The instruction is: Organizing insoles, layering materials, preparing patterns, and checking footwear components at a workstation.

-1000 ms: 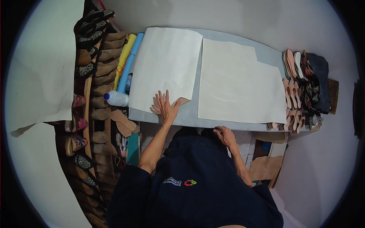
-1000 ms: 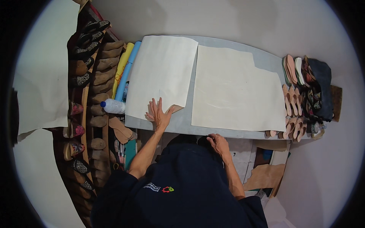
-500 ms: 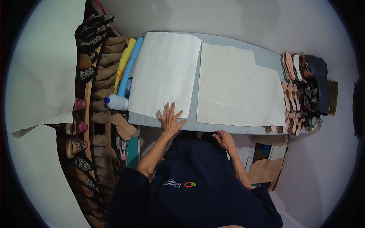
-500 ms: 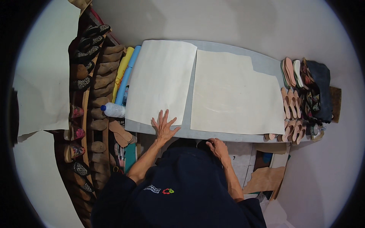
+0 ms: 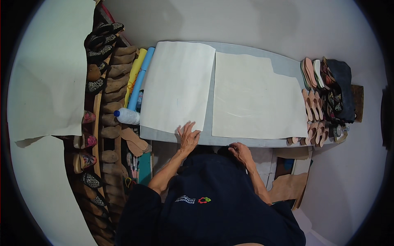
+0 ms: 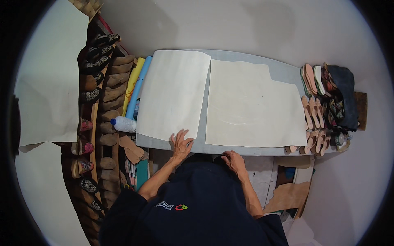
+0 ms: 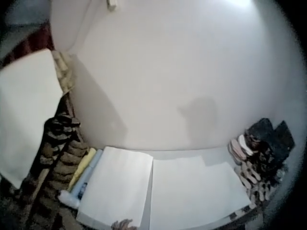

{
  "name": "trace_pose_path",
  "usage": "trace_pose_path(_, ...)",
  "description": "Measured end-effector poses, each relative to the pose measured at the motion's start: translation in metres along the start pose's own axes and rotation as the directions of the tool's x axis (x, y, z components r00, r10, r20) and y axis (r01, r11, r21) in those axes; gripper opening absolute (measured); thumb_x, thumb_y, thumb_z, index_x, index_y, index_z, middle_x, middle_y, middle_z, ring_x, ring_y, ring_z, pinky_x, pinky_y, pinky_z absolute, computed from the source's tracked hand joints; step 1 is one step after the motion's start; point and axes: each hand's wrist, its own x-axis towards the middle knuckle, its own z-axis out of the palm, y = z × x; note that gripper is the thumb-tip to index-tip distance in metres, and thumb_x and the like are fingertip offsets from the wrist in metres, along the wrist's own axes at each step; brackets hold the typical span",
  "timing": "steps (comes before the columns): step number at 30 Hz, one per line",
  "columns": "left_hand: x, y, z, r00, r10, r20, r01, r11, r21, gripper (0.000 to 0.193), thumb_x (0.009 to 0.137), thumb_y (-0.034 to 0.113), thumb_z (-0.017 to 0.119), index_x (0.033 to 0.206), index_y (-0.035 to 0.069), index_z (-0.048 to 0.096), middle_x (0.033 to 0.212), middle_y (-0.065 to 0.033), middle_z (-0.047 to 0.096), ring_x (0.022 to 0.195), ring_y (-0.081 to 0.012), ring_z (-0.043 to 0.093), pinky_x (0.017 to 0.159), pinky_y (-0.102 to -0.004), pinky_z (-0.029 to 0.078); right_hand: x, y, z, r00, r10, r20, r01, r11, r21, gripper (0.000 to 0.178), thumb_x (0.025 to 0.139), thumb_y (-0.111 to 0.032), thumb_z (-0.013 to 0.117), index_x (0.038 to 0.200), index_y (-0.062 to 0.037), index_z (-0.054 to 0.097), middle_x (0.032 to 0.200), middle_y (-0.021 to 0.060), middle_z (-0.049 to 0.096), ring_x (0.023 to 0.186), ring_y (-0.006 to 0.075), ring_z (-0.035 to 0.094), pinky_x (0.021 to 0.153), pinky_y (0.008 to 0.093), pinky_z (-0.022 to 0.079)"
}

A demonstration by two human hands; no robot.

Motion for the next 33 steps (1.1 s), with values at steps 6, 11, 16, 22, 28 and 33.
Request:
trace_pose_path(6, 0.008, 0.029, -0.011, 0.966, 0.077, 0.247, 0.000, 0.954, -0.298, 0.028, 0.086, 0.024, 0.077, 0.073, 0.001, 0.067, 0.075, -0.0112, 0.065, 0.077, -0.0335, 0.061, 0.071, -0.0408, 0.048, -0.003, -0.014, -0.004, 0.996, -0.007, -0.084, 0.014, 0.997, 0.076, 0.032, 0.087, -0.032, 0.076, 0.098, -0.0020, 0.073, 0.070, 0.0126, 0.065, 0.062, 0.0232, 0.062, 0.061, 0.0364, 0.048)
trace_pose_path(11, 0.021, 0.062, -0.022, 0.656, 0.137, 0.742, 0.412, 0.759, -0.504, 0.036, 0.100, 0.030, 0.062, 0.116, -0.001, 0.070, 0.102, -0.0101, 0.072, 0.096, -0.0137, 0.064, 0.083, -0.0316, 0.050, -0.002, -0.038, -0.014, 0.987, 0.058, 0.151, -0.097, 0.959, 0.267, 0.035, 0.090, -0.036, 0.074, 0.088, -0.0014, 0.074, 0.059, 0.0053, 0.059, 0.056, 0.0117, 0.052, 0.055, 0.0301, 0.041)
trace_pose_path(16, 0.011, 0.071, -0.010, 0.372, 0.336, 0.865, 0.778, 0.396, -0.488, 0.047, 0.104, 0.024, 0.056, 0.144, 0.000, 0.052, 0.137, -0.0100, 0.058, 0.124, -0.0147, 0.053, 0.108, -0.0303, 0.040, 0.000, -0.032, 0.010, 0.968, -0.013, 0.250, -0.150, 0.772, 0.618, 0.040, 0.102, -0.039, 0.059, 0.103, -0.0016, 0.074, 0.074, 0.0025, 0.065, 0.055, 0.0076, 0.050, 0.052, 0.0246, 0.041)
trace_pose_path(22, 0.008, 0.077, -0.024, 0.529, 0.275, 0.803, 0.687, 0.417, -0.596, 0.037, 0.103, 0.019, 0.059, 0.133, -0.003, 0.062, 0.124, -0.0120, 0.068, 0.110, -0.0179, 0.065, 0.100, -0.0307, 0.049, -0.021, -0.023, -0.002, 0.809, -0.156, 0.567, -0.490, 0.354, 0.797, 0.062, 0.103, -0.054, 0.043, 0.134, -0.0020, 0.054, 0.082, 0.0067, 0.067, 0.059, 0.0118, 0.058, 0.058, 0.0252, 0.048)
trace_pose_path(28, -0.007, 0.096, -0.024, 0.777, 0.119, 0.618, 0.421, 0.631, -0.652, 0.035, 0.101, 0.025, 0.064, 0.127, 0.002, 0.067, 0.116, -0.0103, 0.072, 0.105, -0.0188, 0.067, 0.096, -0.0314, 0.051, -0.035, -0.033, -0.019, 0.826, -0.237, 0.512, -0.495, 0.131, 0.859, 0.093, 0.093, -0.082, 0.030, 0.144, -0.0063, 0.047, 0.094, 0.0047, 0.064, 0.072, 0.0114, 0.057, 0.065, 0.0266, 0.046)
trace_pose_path(33, -0.020, 0.123, -0.021, 0.724, 0.208, 0.658, 0.533, 0.435, -0.725, 0.040, 0.105, 0.028, 0.056, 0.139, 0.006, 0.057, 0.126, -0.0115, 0.065, 0.118, -0.0166, 0.060, 0.094, -0.0295, 0.051, -0.056, -0.031, -0.025, 0.804, -0.311, 0.507, -0.410, 0.328, 0.851, 0.097, 0.089, -0.087, 0.023, 0.151, -0.0140, 0.038, 0.096, -0.0008, 0.056, 0.076, 0.0105, 0.048, 0.067, 0.0270, 0.039)
